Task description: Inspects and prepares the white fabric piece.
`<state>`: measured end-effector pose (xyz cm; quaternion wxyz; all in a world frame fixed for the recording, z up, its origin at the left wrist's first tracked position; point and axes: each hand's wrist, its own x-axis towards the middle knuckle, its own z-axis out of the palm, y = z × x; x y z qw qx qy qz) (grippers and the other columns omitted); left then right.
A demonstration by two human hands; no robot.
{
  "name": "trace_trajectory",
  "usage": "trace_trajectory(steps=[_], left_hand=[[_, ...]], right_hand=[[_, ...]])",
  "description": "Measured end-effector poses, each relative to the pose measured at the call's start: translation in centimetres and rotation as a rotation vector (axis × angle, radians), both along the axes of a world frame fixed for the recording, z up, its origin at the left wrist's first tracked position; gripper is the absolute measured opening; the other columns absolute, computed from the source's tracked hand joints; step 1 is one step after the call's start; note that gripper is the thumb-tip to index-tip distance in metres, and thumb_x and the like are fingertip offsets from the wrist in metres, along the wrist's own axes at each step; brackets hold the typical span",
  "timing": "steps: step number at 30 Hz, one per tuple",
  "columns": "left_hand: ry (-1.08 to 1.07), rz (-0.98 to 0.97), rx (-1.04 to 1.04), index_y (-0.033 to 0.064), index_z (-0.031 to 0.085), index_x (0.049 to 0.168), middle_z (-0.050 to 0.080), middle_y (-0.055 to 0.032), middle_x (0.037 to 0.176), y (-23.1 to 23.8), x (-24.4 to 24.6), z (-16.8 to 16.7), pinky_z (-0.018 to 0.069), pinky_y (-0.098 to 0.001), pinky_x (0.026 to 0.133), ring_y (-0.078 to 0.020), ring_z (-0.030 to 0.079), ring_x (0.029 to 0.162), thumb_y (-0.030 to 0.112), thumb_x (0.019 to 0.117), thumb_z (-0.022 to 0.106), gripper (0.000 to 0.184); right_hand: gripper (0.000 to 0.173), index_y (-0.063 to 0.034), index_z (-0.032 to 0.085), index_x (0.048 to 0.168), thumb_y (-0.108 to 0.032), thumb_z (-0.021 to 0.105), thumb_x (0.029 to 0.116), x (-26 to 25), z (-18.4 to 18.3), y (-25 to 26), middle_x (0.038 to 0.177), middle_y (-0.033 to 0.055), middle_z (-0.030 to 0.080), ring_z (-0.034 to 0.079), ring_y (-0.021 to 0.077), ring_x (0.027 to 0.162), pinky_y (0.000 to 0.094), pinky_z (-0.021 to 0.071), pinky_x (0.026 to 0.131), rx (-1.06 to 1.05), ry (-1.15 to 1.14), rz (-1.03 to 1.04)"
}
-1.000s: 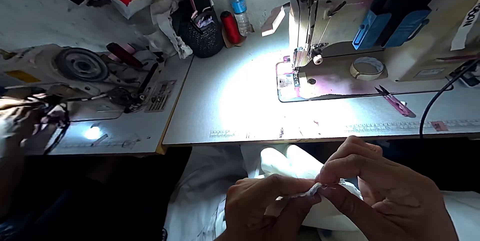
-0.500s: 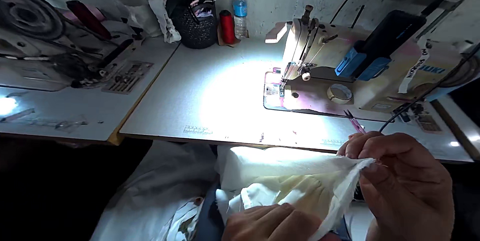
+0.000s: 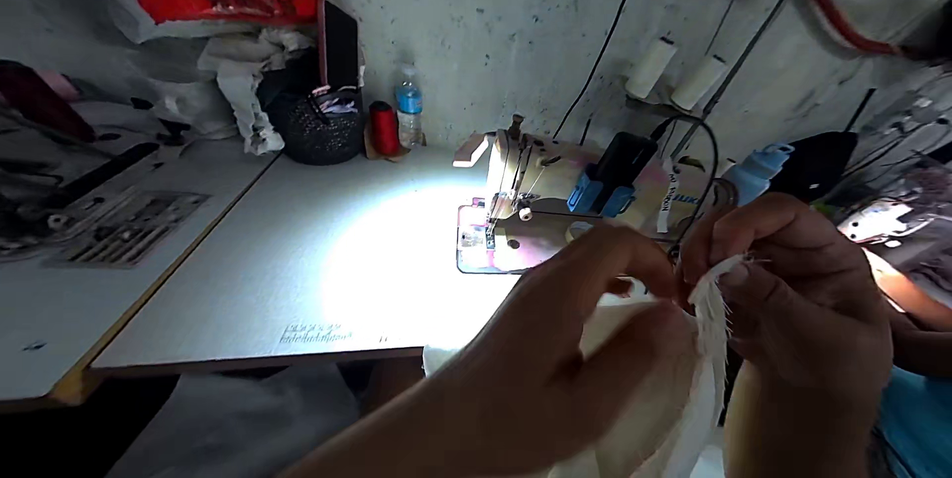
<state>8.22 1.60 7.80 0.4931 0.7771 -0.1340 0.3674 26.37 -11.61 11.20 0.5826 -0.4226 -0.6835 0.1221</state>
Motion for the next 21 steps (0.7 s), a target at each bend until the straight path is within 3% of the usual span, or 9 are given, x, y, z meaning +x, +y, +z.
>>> trace_trajectory(steps=[3,5,7,9,12,16,18,20,21], left_hand=[[0.138,-0.278,-0.152,0.0060,0.053,0.120,0.062,0.0038,0.093,1.1,2.3,1.7,0.0535,-0.0157,0.072,0.0010,0.061,0.080,0.013,0.1025,0.057,0.019],[0.191,-0.350,-0.105,0.0030,0.057,0.121,0.062,0.0071,0.084,1.6,2.9,2.6,0.0513,-0.0117,0.067,0.0046,0.059,0.074,0.006,0.0962,0.063,0.026],[0.154,-0.237,-0.005,0.0051,0.066,0.107,0.060,0.0104,0.076,2.2,3.0,3.2,0.0472,-0.0091,0.062,0.0074,0.055,0.068,0.010,0.0933,0.068,0.015],[0.072,0.008,0.101,0.0135,0.064,0.090,0.055,0.0112,0.069,2.7,2.5,3.4,0.0429,-0.0107,0.056,0.0054,0.052,0.062,0.017,0.0918,0.068,0.005],[-0.034,0.255,0.177,0.0149,0.062,0.091,0.062,0.0089,0.080,2.6,1.7,3.2,0.0540,-0.0148,0.068,0.0020,0.062,0.075,0.012,0.0912,0.065,0.005],[-0.119,0.284,0.293,0.0086,0.056,0.106,0.057,-0.0013,0.106,2.2,2.0,2.2,0.0554,-0.0199,0.079,-0.0044,0.060,0.093,0.006,0.0935,0.061,0.013],[-0.133,0.353,0.399,0.0096,0.063,0.095,0.061,-0.0038,0.118,2.8,1.5,2.4,0.0557,-0.0196,0.083,-0.0049,0.062,0.102,0.006,0.0957,0.056,0.008],[-0.105,0.420,0.444,0.0123,0.068,0.084,0.069,0.0011,0.108,3.8,0.5,3.4,0.0551,-0.0216,0.086,-0.0041,0.065,0.102,0.004,0.0934,0.051,0.021],[-0.074,0.439,0.442,0.0141,0.070,0.085,0.071,0.0051,0.099,4.3,0.0,4.1,0.0536,-0.0222,0.083,-0.0030,0.064,0.097,0.003,0.0930,0.048,0.026]], right_hand=[[0.010,-0.0155,0.068,0.110,-0.019,0.064,0.1011,0.2,2.6,-0.6,0.098,-0.0070,0.067,0.066,0.0013,0.087,0.0177,0.0582,0.077,0.018,-0.108,-0.067],[0.010,-0.0155,0.068,0.109,-0.019,0.065,0.1004,0.3,4.0,-1.1,0.098,-0.0068,0.067,0.066,0.0024,0.087,0.0190,0.0590,0.077,0.040,-0.151,-0.110],[0.010,-0.0162,0.068,0.110,-0.020,0.064,0.1008,0.5,5.0,-1.6,0.099,-0.0081,0.068,0.067,0.0014,0.087,0.0178,0.0590,0.076,0.073,-0.195,-0.168],[0.009,-0.0164,0.066,0.109,-0.017,0.063,0.1010,0.7,5.7,-2.0,0.096,-0.0101,0.068,0.066,-0.0006,0.084,0.0156,0.0578,0.075,0.117,-0.225,-0.272],[0.010,-0.0125,0.063,0.109,-0.008,0.060,0.1003,1.1,5.8,-1.5,0.093,-0.0101,0.065,0.064,-0.0017,0.080,0.0147,0.0565,0.073,0.200,-0.281,-0.406],[0.008,-0.0084,0.061,0.107,-0.006,0.057,0.1005,0.5,5.2,-0.6,0.090,-0.0072,0.061,0.061,-0.0016,0.076,0.0133,0.0541,0.068,0.187,-0.310,-0.420],[0.007,-0.0082,0.060,0.106,-0.007,0.057,0.1008,0.1,5.1,-0.6,0.089,-0.0071,0.062,0.060,-0.0022,0.075,0.0124,0.0536,0.067,0.193,-0.338,-0.434],[0.007,-0.0067,0.061,0.105,-0.007,0.057,0.0998,0.0,4.5,-0.4,0.089,-0.0055,0.062,0.060,-0.0022,0.073,0.0126,0.0542,0.066,0.195,-0.381,-0.485],[0.007,-0.0052,0.061,0.105,-0.007,0.057,0.0994,-0.1,4.0,-0.1,0.090,-0.0037,0.063,0.061,-0.0015,0.074,0.0136,0.0550,0.066,0.184,-0.398,-0.513]])
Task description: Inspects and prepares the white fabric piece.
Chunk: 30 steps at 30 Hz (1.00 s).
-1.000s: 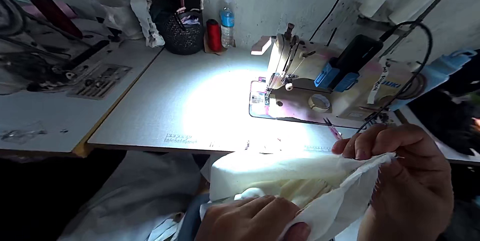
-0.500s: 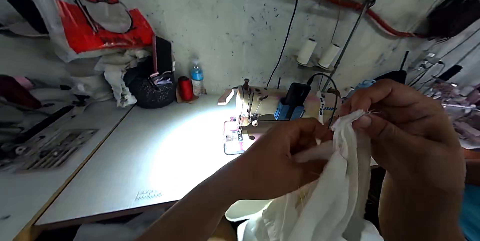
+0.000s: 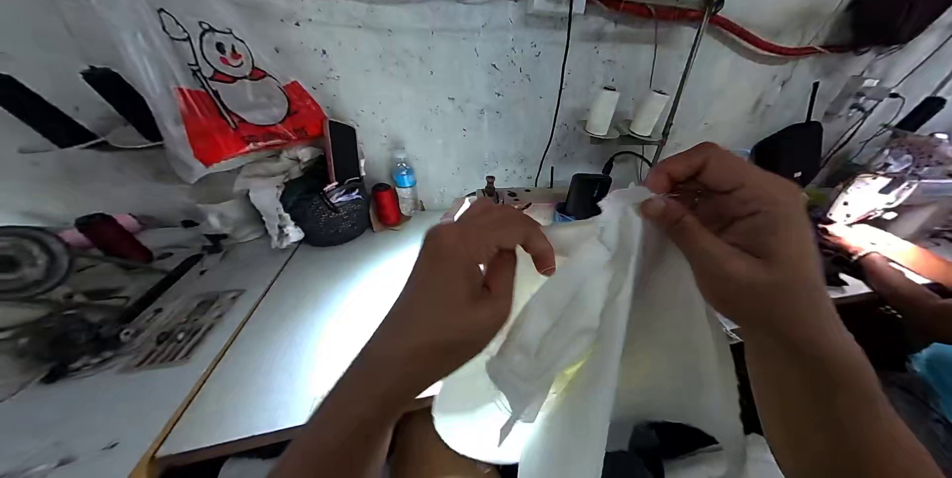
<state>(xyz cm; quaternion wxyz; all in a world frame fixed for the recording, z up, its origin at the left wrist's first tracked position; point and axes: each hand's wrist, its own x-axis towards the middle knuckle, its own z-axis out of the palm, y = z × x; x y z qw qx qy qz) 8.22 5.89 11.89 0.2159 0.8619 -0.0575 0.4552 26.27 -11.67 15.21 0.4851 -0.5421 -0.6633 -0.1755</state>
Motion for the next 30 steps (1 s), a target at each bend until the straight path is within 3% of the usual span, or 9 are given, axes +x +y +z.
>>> trace_trajectory(steps=[4,8,11,13,16,19,23,27,30], left_hand=[[0.117,0.155,-0.094,0.0158,0.070,0.108,0.068,0.0070,0.094,-1.3,-1.8,1.3,0.0540,-0.0238,0.070,-0.0021,0.064,0.084,0.017,0.1019,0.044,0.027],[-0.002,0.191,-0.054,0.0093,0.060,0.122,0.065,-0.0026,0.121,-4.1,-2.1,-1.0,0.0554,-0.0327,0.089,-0.0099,0.063,0.110,0.025,0.1060,0.048,0.025],[-0.014,0.254,-0.070,0.0164,0.068,0.116,0.065,-0.0021,0.130,-4.9,-2.1,-2.1,0.0465,-0.0456,0.097,-0.0144,0.059,0.122,0.043,0.1049,0.051,0.033],[-0.041,0.329,-0.105,0.0187,0.071,0.111,0.068,-0.0002,0.125,-5.4,-1.7,-2.4,0.0444,-0.0469,0.098,-0.0116,0.061,0.117,0.053,0.0985,0.060,0.038],[-0.091,0.414,-0.116,0.0220,0.070,0.096,0.069,0.0061,0.105,-5.9,-1.0,-2.7,0.0380,-0.0439,0.094,-0.0037,0.062,0.100,0.045,0.0907,0.071,0.023],[-0.082,0.380,-0.119,0.0224,0.067,0.085,0.064,0.0086,0.091,-5.5,-1.4,-3.5,0.0364,-0.0400,0.092,-0.0005,0.058,0.088,0.033,0.0903,0.070,0.012],[0.033,0.369,-0.138,0.0230,0.064,0.084,0.062,0.0071,0.087,-5.3,-3.1,-5.3,0.0336,-0.0423,0.092,-0.0013,0.057,0.085,0.037,0.0897,0.066,0.016],[0.039,0.443,-0.156,0.0267,0.070,0.100,0.066,0.0076,0.098,-5.4,-3.6,-5.8,0.0320,-0.0498,0.098,-0.0017,0.059,0.096,0.050,0.0909,0.065,0.026],[0.044,0.440,-0.170,0.0266,0.071,0.089,0.065,0.0089,0.097,-5.2,-3.3,-5.2,0.0319,-0.0483,0.098,-0.0001,0.059,0.095,0.047,0.0879,0.072,0.021]], right_hand=[[0.009,-0.0031,0.061,0.106,-0.008,0.056,0.1009,-1.0,-1.6,1.4,0.093,-0.0001,0.063,0.063,0.0008,0.081,0.0153,0.0557,0.070,-0.004,0.026,-0.019],[0.008,-0.0033,0.061,0.106,-0.007,0.055,0.1013,-2.0,-1.8,2.0,0.094,-0.0012,0.062,0.063,0.0008,0.083,0.0152,0.0560,0.074,0.056,0.050,0.041],[0.009,-0.0030,0.061,0.106,-0.009,0.056,0.1016,-2.8,-1.8,2.6,0.095,-0.0010,0.062,0.063,0.0017,0.087,0.0167,0.0569,0.078,0.068,0.039,0.072],[0.010,-0.0025,0.061,0.107,-0.009,0.055,0.1022,-3.2,-1.9,3.0,0.097,-0.0009,0.063,0.064,0.0016,0.089,0.0169,0.0568,0.080,0.069,0.026,0.079],[0.010,-0.0020,0.061,0.107,-0.009,0.055,0.1018,-3.6,-2.3,3.5,0.097,-0.0009,0.062,0.063,0.0011,0.090,0.0160,0.0562,0.080,0.074,0.018,0.082],[0.011,-0.0023,0.062,0.108,-0.010,0.056,0.1019,-3.7,-2.7,3.5,0.098,-0.0009,0.063,0.063,0.0009,0.090,0.0160,0.0562,0.081,0.079,0.023,0.072],[0.011,-0.0032,0.062,0.107,-0.011,0.056,0.1018,-3.2,-3.4,3.4,0.096,-0.0019,0.062,0.062,-0.0002,0.087,0.0148,0.0550,0.078,0.082,0.046,0.045],[0.012,-0.0030,0.062,0.107,-0.012,0.055,0.1020,-3.5,-3.8,3.5,0.096,-0.0021,0.062,0.061,-0.0010,0.087,0.0141,0.0540,0.078,0.049,0.042,0.047],[0.013,-0.0018,0.062,0.107,-0.011,0.055,0.1020,-3.8,-3.6,3.6,0.097,-0.0008,0.062,0.062,-0.0005,0.089,0.0147,0.0548,0.079,0.043,0.039,0.067]])
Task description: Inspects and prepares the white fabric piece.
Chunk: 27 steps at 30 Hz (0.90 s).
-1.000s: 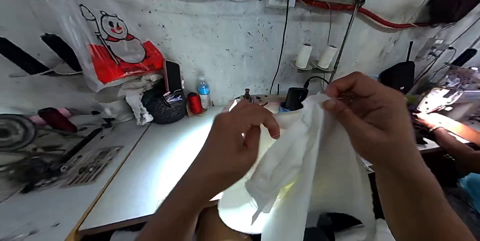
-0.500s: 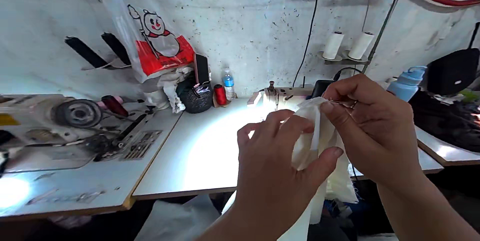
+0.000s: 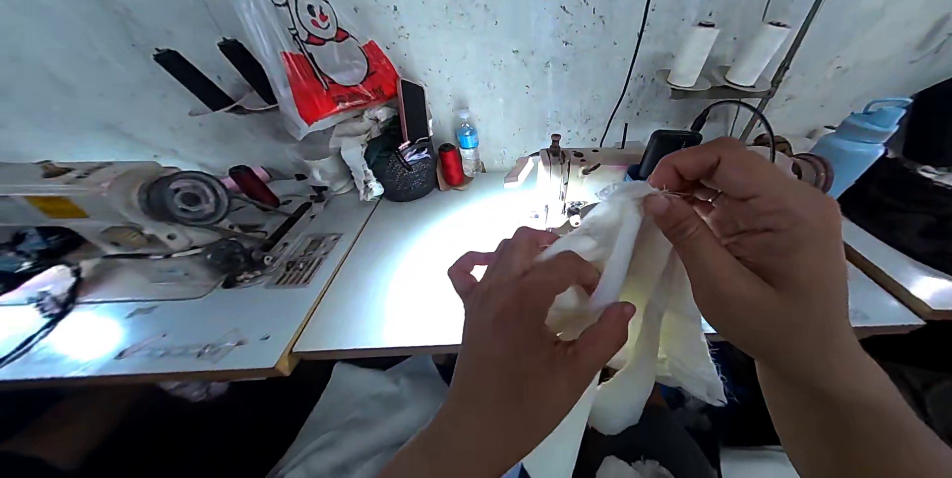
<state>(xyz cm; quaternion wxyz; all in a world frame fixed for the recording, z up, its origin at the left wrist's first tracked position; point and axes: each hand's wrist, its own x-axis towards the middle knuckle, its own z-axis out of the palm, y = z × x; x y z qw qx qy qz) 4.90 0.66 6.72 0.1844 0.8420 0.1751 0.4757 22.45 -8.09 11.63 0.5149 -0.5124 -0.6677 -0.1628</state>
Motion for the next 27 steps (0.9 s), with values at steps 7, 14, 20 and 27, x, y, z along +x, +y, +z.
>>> trace_trajectory(steps=[7,14,20,27], left_hand=[[0.155,-0.198,0.036,0.0281,0.068,0.078,0.063,0.0171,0.090,4.1,-3.9,2.5,0.0409,-0.0340,0.089,0.0053,0.057,0.088,0.038,0.0840,0.074,0.013],[0.300,-0.255,0.021,0.0198,0.070,0.084,0.065,0.0114,0.082,5.0,-5.9,0.9,0.0376,-0.0355,0.091,0.0061,0.057,0.081,0.036,0.0823,0.076,0.018],[0.295,-0.277,0.018,0.0205,0.072,0.082,0.069,0.0102,0.089,5.1,-8.6,0.8,0.0342,-0.0385,0.098,0.0047,0.059,0.092,0.040,0.0852,0.076,0.021],[0.232,-0.093,0.095,0.0179,0.061,0.070,0.062,0.0044,0.073,3.7,-9.2,-2.1,0.0335,-0.0434,0.096,-0.0031,0.058,0.076,0.047,0.0912,0.072,0.037]], right_hand=[[0.009,-0.0041,0.062,0.106,-0.009,0.056,0.1013,-0.1,-0.8,0.3,0.094,-0.0036,0.063,0.063,-0.0008,0.086,0.0147,0.0564,0.077,-0.027,0.122,0.109],[0.009,-0.0097,0.061,0.109,-0.006,0.058,0.1010,0.5,0.1,1.1,0.096,-0.0079,0.064,0.064,0.0011,0.087,0.0177,0.0572,0.080,0.017,0.294,0.306],[0.009,-0.0113,0.063,0.108,-0.009,0.059,0.1000,0.9,-0.6,1.7,0.097,-0.0088,0.064,0.063,-0.0004,0.088,0.0164,0.0554,0.081,-0.030,0.308,0.246],[0.010,-0.0139,0.063,0.109,-0.010,0.059,0.1001,1.8,-1.5,0.7,0.097,-0.0109,0.063,0.063,-0.0008,0.088,0.0169,0.0555,0.082,-0.002,0.333,0.235]])
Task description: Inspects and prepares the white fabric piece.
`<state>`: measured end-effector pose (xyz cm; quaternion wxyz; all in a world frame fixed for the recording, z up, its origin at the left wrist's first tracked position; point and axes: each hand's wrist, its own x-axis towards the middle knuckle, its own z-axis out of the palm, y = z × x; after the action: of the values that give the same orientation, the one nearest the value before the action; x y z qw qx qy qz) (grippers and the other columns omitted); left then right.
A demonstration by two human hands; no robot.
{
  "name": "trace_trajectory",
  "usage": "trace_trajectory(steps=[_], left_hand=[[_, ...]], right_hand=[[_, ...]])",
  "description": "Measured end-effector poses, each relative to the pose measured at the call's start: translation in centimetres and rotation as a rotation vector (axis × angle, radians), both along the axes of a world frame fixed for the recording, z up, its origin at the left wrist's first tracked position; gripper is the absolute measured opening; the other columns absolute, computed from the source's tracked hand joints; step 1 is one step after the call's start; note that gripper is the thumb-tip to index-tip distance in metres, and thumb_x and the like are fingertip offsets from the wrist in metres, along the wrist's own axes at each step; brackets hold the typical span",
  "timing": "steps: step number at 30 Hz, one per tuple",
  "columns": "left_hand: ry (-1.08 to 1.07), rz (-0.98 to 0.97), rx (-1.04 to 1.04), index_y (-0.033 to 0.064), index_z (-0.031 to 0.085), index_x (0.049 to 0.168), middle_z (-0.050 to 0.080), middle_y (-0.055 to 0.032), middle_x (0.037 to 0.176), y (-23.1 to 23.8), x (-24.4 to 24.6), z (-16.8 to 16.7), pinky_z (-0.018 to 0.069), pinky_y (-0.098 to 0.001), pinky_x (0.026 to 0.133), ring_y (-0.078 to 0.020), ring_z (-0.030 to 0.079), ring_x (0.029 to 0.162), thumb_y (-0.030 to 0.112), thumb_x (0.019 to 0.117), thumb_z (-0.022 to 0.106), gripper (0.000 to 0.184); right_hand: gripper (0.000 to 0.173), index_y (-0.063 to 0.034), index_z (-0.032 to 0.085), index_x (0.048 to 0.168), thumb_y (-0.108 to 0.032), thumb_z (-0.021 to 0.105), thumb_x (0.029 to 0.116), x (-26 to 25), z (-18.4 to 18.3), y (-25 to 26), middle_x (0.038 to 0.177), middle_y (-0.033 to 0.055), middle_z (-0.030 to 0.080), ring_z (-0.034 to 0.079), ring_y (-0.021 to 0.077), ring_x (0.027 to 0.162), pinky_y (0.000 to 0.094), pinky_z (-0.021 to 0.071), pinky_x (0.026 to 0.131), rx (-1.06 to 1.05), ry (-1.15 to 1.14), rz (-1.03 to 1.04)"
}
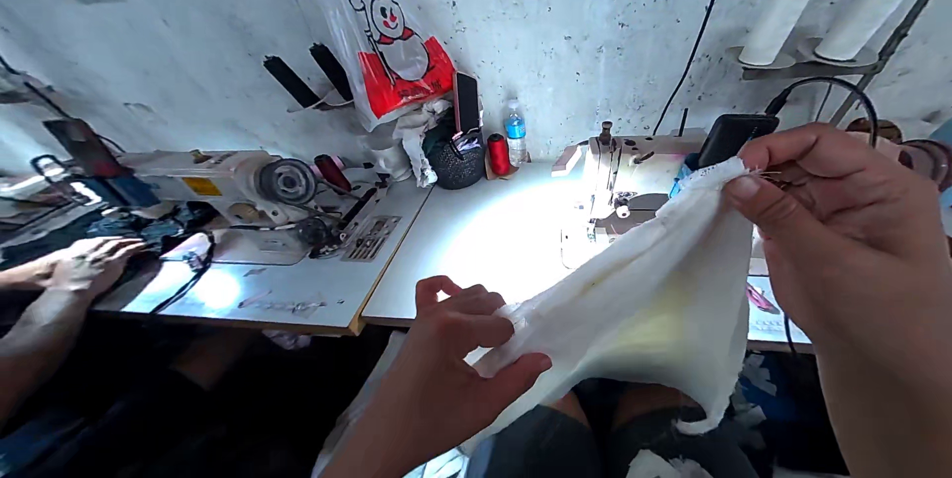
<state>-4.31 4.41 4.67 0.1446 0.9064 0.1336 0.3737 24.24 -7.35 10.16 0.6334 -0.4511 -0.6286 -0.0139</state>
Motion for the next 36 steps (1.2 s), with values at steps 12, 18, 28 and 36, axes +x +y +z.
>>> trace_trajectory(steps=[12,18,28,36], left_hand=[[-0.373,0.044,-0.313,0.0146,0.067,0.093,0.073,0.0086,0.092,-3.9,2.5,-4.7,0.0495,-0.0237,0.092,0.0011,0.065,0.094,0.029,0.0927,0.076,0.017],[-0.390,-0.043,-0.415,0.0202,0.065,0.105,0.072,0.0114,0.095,-1.4,1.1,-1.9,0.0595,-0.0204,0.084,-0.0011,0.069,0.091,0.025,0.0890,0.080,0.023],[-0.073,0.126,-0.166,0.0246,0.071,0.096,0.069,0.0141,0.080,2.4,-1.1,6.9,0.0561,-0.0181,0.062,0.0034,0.065,0.072,0.036,0.0941,0.067,0.013],[-0.091,0.150,0.082,0.0232,0.063,0.123,0.068,0.0115,0.097,-1.2,-3.5,8.4,0.0532,-0.0155,0.070,0.0053,0.062,0.081,0.039,0.0967,0.070,0.032]], right_hand=[[0.015,-0.0109,0.062,0.116,-0.015,0.061,0.1013,1.1,-0.4,-0.6,0.105,-0.0088,0.065,0.064,0.0023,0.094,0.0208,0.0565,0.084,0.003,-0.146,-0.053],[0.013,-0.0160,0.062,0.114,-0.016,0.060,0.1014,0.6,-0.4,-0.7,0.102,-0.0122,0.064,0.063,-0.0006,0.093,0.0177,0.0550,0.084,-0.021,-0.054,-0.004],[0.010,-0.0153,0.065,0.108,-0.011,0.059,0.1016,-1.5,-0.3,0.8,0.094,-0.0086,0.066,0.065,0.0013,0.086,0.0205,0.0577,0.082,0.079,0.228,0.092],[0.011,-0.0139,0.066,0.109,-0.011,0.059,0.1020,-2.8,-0.7,0.1,0.093,-0.0052,0.066,0.065,0.0030,0.083,0.0211,0.0586,0.079,0.099,0.381,0.182]])
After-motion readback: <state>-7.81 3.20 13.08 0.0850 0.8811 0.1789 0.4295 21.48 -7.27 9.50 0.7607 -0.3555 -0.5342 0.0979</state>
